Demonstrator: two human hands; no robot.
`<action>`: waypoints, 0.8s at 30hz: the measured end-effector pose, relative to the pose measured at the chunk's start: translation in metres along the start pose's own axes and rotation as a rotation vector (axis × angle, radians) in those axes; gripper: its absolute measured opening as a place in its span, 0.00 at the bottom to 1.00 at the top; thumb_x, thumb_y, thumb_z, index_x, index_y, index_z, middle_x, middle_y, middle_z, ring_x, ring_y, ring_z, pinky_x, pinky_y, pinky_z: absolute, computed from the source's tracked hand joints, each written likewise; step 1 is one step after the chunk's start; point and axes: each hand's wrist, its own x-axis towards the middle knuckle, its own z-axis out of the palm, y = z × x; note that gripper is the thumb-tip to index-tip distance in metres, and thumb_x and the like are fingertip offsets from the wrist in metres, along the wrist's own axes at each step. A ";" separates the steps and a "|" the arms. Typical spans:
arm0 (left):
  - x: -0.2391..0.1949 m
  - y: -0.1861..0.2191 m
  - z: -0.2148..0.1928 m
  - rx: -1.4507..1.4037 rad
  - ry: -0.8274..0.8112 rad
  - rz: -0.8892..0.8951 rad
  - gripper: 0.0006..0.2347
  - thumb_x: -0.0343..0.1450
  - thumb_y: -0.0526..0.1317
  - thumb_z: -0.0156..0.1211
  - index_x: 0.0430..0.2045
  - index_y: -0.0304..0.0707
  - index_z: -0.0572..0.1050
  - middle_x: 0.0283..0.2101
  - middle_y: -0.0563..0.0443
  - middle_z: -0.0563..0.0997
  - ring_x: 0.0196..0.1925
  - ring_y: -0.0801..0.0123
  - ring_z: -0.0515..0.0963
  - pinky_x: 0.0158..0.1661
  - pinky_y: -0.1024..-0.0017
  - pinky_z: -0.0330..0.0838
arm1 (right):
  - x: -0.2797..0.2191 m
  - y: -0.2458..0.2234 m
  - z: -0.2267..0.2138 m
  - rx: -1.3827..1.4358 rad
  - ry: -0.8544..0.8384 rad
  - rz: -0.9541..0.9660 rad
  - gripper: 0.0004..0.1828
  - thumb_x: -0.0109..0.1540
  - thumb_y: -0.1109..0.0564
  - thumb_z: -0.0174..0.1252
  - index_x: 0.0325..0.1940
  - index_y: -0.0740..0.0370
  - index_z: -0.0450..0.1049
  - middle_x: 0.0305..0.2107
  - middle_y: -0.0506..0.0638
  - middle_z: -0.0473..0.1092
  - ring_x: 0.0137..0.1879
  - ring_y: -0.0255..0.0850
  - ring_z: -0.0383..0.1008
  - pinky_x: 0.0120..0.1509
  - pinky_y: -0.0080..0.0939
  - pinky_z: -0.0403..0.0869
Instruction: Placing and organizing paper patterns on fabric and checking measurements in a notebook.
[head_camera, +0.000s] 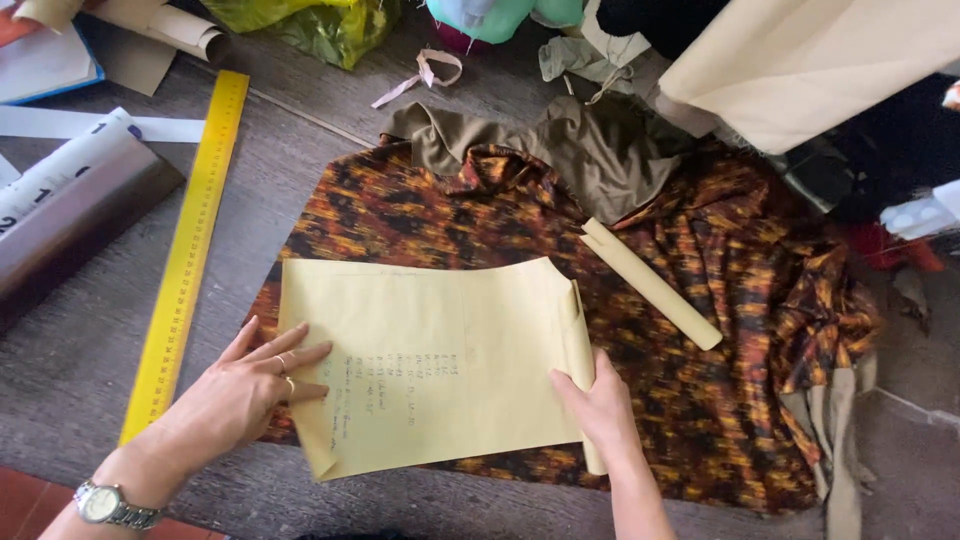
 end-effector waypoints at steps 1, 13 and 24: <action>0.001 0.001 -0.002 -0.028 -0.057 -0.030 0.25 0.56 0.27 0.57 0.42 0.63 0.80 0.65 0.62 0.62 0.71 0.60 0.50 0.66 0.40 0.35 | -0.001 0.004 0.001 -0.192 0.076 -0.026 0.32 0.53 0.43 0.56 0.60 0.52 0.64 0.46 0.51 0.74 0.48 0.44 0.77 0.48 0.45 0.76; 0.032 0.054 -0.053 -0.229 -0.126 -0.411 0.24 0.70 0.56 0.38 0.23 0.49 0.85 0.55 0.58 0.75 0.68 0.66 0.62 0.74 0.62 0.35 | 0.038 0.060 0.024 -0.412 0.409 -0.395 0.34 0.56 0.38 0.57 0.59 0.60 0.66 0.43 0.54 0.66 0.50 0.46 0.68 0.43 0.50 0.75; 0.054 0.067 -0.001 0.191 -0.068 -0.385 0.17 0.65 0.33 0.53 0.49 0.39 0.66 0.55 0.43 0.66 0.56 0.55 0.67 0.46 0.62 0.76 | 0.029 0.047 0.009 -0.219 0.334 -0.344 0.30 0.57 0.42 0.57 0.58 0.58 0.68 0.45 0.52 0.72 0.50 0.47 0.73 0.53 0.48 0.71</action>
